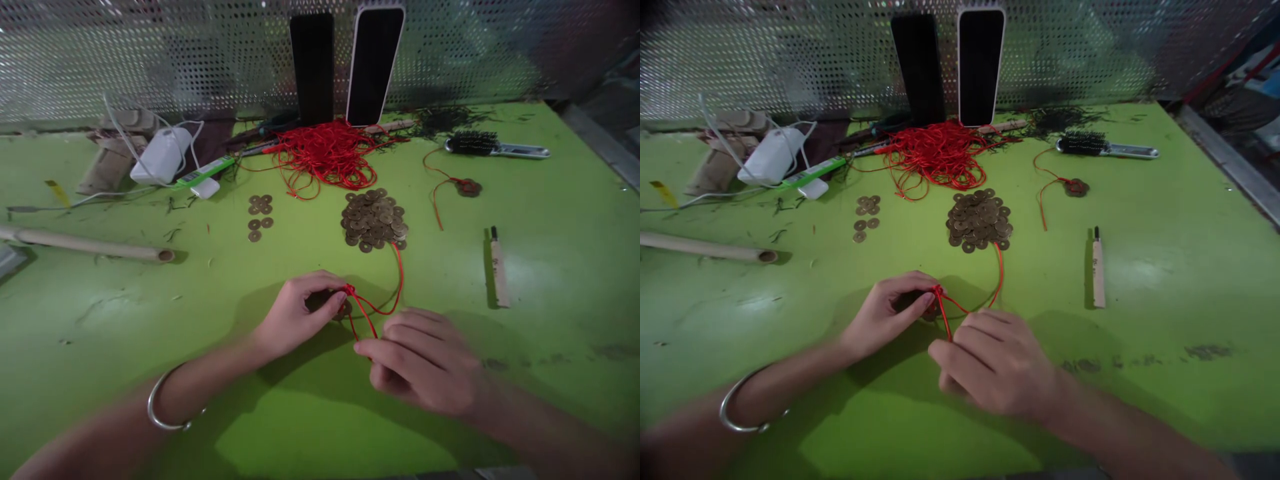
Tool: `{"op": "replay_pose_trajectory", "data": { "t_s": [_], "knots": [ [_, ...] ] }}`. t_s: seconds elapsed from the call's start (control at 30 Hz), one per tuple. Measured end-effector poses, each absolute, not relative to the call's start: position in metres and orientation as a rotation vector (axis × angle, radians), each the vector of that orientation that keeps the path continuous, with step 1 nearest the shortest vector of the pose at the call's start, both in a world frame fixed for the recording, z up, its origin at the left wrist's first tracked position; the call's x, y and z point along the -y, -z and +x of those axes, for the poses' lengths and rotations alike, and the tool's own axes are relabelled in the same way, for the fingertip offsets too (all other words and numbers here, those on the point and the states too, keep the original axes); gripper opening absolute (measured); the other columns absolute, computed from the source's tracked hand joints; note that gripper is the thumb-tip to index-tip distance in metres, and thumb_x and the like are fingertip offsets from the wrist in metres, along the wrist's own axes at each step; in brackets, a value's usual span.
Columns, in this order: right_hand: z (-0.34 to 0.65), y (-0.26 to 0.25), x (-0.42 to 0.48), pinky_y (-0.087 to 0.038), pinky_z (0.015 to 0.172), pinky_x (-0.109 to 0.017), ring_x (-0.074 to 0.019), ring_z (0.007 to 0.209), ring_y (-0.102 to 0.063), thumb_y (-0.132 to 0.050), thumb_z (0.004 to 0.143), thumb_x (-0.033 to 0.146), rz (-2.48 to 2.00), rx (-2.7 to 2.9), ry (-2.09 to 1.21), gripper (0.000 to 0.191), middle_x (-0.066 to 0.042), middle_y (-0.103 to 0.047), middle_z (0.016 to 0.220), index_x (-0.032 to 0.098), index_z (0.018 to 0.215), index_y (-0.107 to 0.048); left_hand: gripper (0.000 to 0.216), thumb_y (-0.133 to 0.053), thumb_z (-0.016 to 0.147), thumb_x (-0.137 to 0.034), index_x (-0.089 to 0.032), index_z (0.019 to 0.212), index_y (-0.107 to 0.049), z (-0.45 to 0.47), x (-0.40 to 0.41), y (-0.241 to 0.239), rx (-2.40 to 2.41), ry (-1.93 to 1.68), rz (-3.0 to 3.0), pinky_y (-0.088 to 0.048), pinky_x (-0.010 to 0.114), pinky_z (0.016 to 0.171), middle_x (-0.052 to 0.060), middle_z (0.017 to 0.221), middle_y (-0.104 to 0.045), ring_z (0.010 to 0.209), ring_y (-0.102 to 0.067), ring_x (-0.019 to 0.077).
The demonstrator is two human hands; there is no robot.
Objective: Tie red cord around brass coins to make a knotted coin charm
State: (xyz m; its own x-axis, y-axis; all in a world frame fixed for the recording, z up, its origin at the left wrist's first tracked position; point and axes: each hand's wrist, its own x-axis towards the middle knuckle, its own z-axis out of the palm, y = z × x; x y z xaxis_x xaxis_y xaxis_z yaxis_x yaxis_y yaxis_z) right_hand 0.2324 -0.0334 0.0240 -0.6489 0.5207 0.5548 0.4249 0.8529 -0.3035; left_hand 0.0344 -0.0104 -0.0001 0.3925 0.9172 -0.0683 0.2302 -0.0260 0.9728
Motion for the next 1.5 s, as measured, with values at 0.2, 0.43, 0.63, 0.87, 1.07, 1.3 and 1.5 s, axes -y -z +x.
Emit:
{"op": "replay_pose_trajectory", "data": {
  "t_s": [0.2,0.43,0.63,0.87,1.07,1.3,1.5],
  "knots": [
    [0.229,-0.023,0.03,-0.044,0.058,-0.028,-0.0132,0.056,-0.048,-0.051,0.078,0.009,-0.707,2.47,-0.18,0.013,0.0,-0.053,0.056,0.014,0.078,-0.063,0.02,-0.051,0.089,-0.025,-0.013,0.092,-0.068,0.034,0.008,-0.003,-1.071,-0.764,1.566,-0.052,0.027,0.075,0.008,0.093,-0.066,0.083,-0.062,0.0147],
    [0.223,-0.016,0.027,-0.041,0.052,-0.026,-0.0126,0.054,-0.048,-0.047,0.082,0.01,-0.535,2.52,-0.182,0.017,0.001,-0.055,0.056,0.015,0.081,-0.064,0.014,-0.06,0.083,-0.025,-0.013,0.087,-0.068,0.033,0.009,-0.001,-1.036,-0.795,1.578,-0.051,0.026,0.073,0.007,0.088,-0.068,0.081,-0.062,0.015],
    [0.227,-0.019,0.024,-0.041,0.05,-0.024,-0.0107,0.052,-0.049,-0.049,0.081,0.007,-0.66,2.426,-0.28,0.014,0.0,-0.059,0.06,0.012,0.089,-0.06,0.013,-0.06,0.082,-0.023,-0.013,0.085,-0.068,0.033,0.008,-0.003,-1.01,-0.78,1.585,-0.051,0.026,0.07,0.008,0.085,-0.068,0.077,-0.062,0.0148],
    [0.236,-0.022,0.012,-0.047,0.06,-0.025,-0.0123,0.062,-0.057,-0.045,0.088,0.008,-0.862,2.452,-0.336,0.025,-0.001,-0.065,0.07,0.016,0.108,-0.058,0.012,-0.058,0.081,-0.018,-0.012,0.086,-0.068,0.032,0.007,-0.004,-0.925,-0.711,1.688,-0.049,0.024,0.064,0.007,0.083,-0.067,0.072,-0.06,0.0133],
    [0.232,-0.017,0.013,-0.047,0.061,-0.025,-0.0112,0.062,-0.059,-0.049,0.09,0.013,-0.891,2.425,-0.285,0.016,-0.001,-0.066,0.072,0.016,0.098,-0.062,0.01,-0.059,0.08,-0.017,-0.013,0.084,-0.067,0.032,0.007,-0.004,-0.916,-0.729,1.719,-0.05,0.025,0.066,0.007,0.082,-0.068,0.073,-0.061,0.0137],
    [0.231,-0.017,0.012,-0.048,0.06,-0.024,-0.0111,0.064,-0.062,-0.049,0.091,0.016,-0.9,2.431,-0.318,0.013,-0.002,-0.068,0.075,0.015,0.095,-0.061,0.009,-0.058,0.081,-0.018,-0.014,0.082,-0.066,0.031,0.008,-0.003,-0.91,-0.684,1.74,-0.05,0.025,0.067,0.006,0.081,-0.067,0.072,-0.06,0.0132],
    [0.231,-0.015,0.012,-0.046,0.059,-0.025,-0.012,0.063,-0.061,-0.049,0.091,0.015,-0.931,2.435,-0.3,0.011,-0.001,-0.067,0.074,0.015,0.091,-0.06,0.01,-0.057,0.081,-0.019,-0.013,0.081,-0.064,0.033,0.008,-0.005,-0.923,-0.666,1.764,-0.049,0.025,0.066,0.006,0.079,-0.065,0.071,-0.059,0.0133]
  ]
}}
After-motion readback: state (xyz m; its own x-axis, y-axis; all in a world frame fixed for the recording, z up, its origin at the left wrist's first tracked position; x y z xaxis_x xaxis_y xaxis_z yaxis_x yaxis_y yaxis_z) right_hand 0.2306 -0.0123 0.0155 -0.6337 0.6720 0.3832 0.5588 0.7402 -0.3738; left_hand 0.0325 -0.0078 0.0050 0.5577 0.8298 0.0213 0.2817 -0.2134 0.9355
